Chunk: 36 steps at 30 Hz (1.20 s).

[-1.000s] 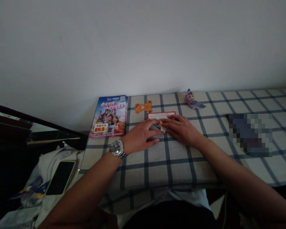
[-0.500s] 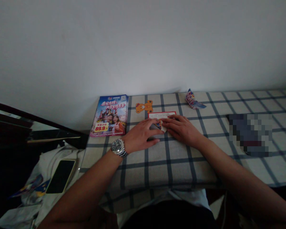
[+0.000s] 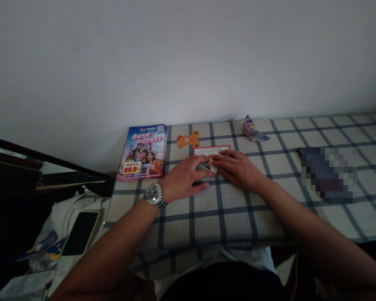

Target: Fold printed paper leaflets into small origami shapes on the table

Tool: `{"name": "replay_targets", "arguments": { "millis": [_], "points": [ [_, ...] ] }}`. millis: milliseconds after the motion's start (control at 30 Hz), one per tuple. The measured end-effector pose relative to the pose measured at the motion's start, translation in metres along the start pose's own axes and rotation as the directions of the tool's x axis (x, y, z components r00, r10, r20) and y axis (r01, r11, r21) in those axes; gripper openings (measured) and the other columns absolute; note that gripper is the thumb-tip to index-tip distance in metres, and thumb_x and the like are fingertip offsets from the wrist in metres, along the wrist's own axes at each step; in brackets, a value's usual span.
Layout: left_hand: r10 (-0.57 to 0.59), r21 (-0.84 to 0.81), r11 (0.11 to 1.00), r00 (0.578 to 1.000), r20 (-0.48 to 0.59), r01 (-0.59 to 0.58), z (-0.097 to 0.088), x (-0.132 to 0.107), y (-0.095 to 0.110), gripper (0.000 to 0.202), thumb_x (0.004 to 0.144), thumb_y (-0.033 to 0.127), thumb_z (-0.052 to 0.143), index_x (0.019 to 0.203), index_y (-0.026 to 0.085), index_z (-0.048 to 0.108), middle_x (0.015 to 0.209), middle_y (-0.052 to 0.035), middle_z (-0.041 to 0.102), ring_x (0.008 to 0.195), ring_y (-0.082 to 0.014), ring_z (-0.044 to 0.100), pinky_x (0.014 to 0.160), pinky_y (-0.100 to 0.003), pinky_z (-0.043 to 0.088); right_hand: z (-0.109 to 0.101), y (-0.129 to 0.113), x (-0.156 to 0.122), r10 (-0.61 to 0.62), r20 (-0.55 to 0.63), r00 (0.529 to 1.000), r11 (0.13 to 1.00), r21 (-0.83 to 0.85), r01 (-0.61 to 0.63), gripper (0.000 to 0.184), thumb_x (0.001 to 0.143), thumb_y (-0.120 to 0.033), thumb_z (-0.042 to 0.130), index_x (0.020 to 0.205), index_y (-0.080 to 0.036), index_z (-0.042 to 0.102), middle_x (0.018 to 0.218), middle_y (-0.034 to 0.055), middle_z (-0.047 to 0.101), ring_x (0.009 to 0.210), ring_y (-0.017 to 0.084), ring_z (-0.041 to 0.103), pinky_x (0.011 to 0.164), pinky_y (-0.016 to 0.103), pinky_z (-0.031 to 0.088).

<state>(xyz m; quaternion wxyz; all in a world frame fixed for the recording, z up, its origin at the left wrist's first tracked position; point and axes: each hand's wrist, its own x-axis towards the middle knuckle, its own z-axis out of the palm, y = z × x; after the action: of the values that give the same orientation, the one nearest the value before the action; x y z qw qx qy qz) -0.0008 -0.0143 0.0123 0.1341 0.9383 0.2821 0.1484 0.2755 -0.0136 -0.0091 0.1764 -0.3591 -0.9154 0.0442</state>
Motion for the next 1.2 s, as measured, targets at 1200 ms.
{"name": "replay_targets", "arguments": {
  "millis": [1200],
  "points": [
    [0.008,-0.08,0.997,0.996,-0.088,-0.015,0.008,0.003,-0.012,0.03,0.1,0.025,0.064,0.13,0.022,0.066,0.143,-0.0103,0.06,0.133,-0.0259,0.059,0.115,-0.047,0.053,0.01,-0.01,0.008,0.107,-0.137,0.985,0.993,0.069,-0.098,0.023,0.096,-0.036,0.072,0.117,-0.026,0.074,0.131,0.0042,0.075,0.126,0.034,0.059,0.105,0.055,0.052]
  ]
}}
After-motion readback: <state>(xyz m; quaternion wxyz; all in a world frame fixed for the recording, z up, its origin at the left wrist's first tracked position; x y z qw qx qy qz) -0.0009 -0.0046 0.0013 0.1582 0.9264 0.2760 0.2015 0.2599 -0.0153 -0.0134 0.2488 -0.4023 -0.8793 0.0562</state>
